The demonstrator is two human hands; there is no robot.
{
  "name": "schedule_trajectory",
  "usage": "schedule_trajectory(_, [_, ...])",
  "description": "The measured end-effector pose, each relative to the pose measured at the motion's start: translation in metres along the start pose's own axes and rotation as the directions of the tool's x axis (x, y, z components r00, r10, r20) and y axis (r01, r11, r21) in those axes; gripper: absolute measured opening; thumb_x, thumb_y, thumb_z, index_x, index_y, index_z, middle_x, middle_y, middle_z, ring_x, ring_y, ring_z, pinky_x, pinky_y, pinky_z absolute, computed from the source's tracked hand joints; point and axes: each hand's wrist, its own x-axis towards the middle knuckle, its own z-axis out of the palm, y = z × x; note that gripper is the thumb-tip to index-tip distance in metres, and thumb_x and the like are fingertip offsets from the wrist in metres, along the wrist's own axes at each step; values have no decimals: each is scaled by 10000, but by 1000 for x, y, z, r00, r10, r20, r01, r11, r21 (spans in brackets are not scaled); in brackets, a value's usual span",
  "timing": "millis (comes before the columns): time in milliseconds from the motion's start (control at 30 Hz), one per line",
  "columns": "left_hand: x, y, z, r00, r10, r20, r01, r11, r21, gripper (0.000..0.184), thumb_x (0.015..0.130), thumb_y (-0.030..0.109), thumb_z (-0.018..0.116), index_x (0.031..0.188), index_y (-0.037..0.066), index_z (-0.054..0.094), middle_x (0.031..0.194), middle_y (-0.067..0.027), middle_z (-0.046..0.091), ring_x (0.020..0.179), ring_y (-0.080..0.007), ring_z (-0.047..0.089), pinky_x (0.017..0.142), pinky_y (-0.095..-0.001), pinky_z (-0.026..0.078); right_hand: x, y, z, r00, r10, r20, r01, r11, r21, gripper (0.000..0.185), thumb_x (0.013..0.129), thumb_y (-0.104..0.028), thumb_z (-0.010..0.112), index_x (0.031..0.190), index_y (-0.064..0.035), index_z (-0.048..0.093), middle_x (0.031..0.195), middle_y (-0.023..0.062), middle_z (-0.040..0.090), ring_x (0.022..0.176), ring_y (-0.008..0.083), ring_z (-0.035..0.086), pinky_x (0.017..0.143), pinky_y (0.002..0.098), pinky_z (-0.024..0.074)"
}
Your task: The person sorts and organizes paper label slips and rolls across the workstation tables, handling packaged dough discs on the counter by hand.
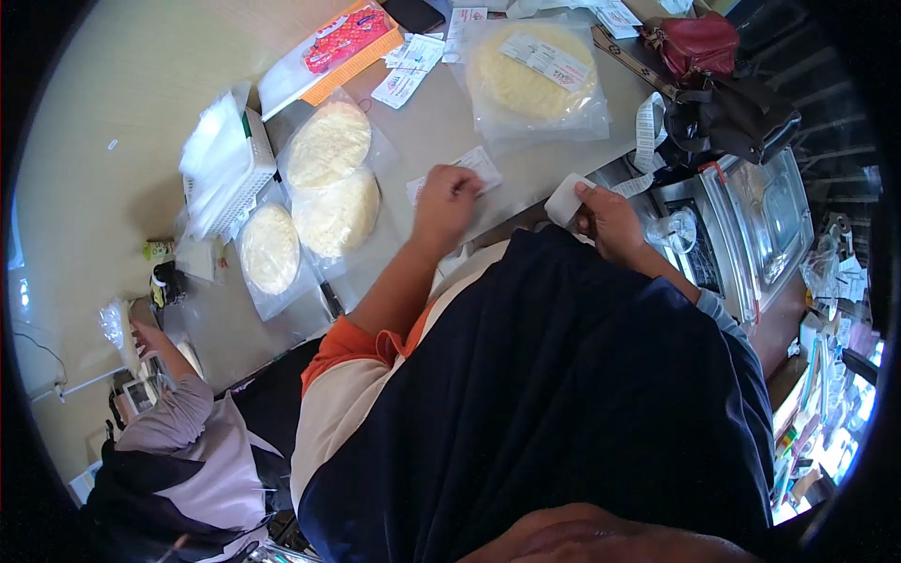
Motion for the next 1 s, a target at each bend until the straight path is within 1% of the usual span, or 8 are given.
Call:
schedule_trajectory(33, [1, -9, -7, 978, -204, -30, 204, 979, -1, 127, 817, 142, 614, 874, 33, 646, 836, -77, 599, 786, -163, 551, 683, -282, 423, -1, 0, 0, 1000, 5, -4, -5, 1000, 21, 313, 885, -294, 551, 690, -52, 511, 558, 20, 449, 479, 104, 388, 465, 247, 298])
schedule_trajectory(233, [6, -58, -20, 879, -463, 113, 467, 884, -18, 175, 773, 154, 645, 833, -8, 671, 653, -106, 611, 589, -179, 525, 614, -320, 446, 0, 5, -3, 1000, 21, 19, -21, 1000, 15, 315, 879, -296, 567, 693, -50, 501, 558, 21, 449, 482, 107, 397, 461, 247, 298])
schedule_trajectory(333, [8, -64, -15, 854, -502, 140, 497, 865, 66, 201, 751, 177, 672, 821, -11, 678, 771, -133, 610, 661, -212, 559, 656, -333, 459, -1, 5, -4, 999, 26, 23, -25, 999, -25, 313, 878, -294, 572, 698, -48, 501, 558, 22, 450, 483, 107, 405, 457, 249, 303])
schedule_trajectory(433, [7, -84, -5, 948, -319, 2, 313, 930, 192, 189, 761, 146, 661, 797, -39, 674, 595, -73, 582, 499, -139, 469, 505, -301, 397, -3, 6, -3, 1000, 28, 6, -28, 999, -19, 311, 878, -293, 574, 701, -47, 503, 559, 24, 455, 480, 108, 414, 454, 250, 312])
schedule_trajectory(533, [9, -91, -2, 941, -336, 25, 326, 926, 190, 199, 740, 143, 673, 803, -46, 672, 606, -119, 582, 503, -161, 485, 515, -312, 412, -1, 10, -5, 999, 38, 10, -38, 999, 20, 310, 879, -293, 572, 705, -46, 504, 561, 27, 460, 475, 109, 420, 452, 249, 319])
schedule_trajectory(733, [9, -76, 0, 959, -283, -26, 273, 890, 366, 231, 733, 199, 683, 814, -17, 685, 852, -200, 571, 760, -270, 577, 696, -366, 464, 1, 13, -12, 998, 69, 2, -69, 997, -44, 318, 885, -297, 563, 708, -40, 502, 567, 30, 463, 473, 111, 421, 447, 249, 318])
schedule_trajectory(833, [12, -65, 0, 932, -363, -8, 337, 856, 392, 255, 728, 257, 689, 802, 13, 689, 962, -214, 546, 867, -322, 565, 788, -383, 456, -2, 11, -10, 999, 42, 6, -42, 999, -26, 327, 886, -304, 558, 708, -35, 504, 567, 31, 465, 471, 112, 420, 443, 254, 317])
schedule_trajectory(1000, [16, -36, 1, 909, -416, 6, 342, 755, 560, 340, 701, 334, 705, 806, 14, 663, 967, -211, 557, 874, -338, 569, 801, -384, 463, 2, 17, -12, 1000, 15, 5, -15, 1000, -14, 349, 889, -319, 545, 690, -34, 507, 556, 34, 467, 465, 118, 423, 444, 266, 321])
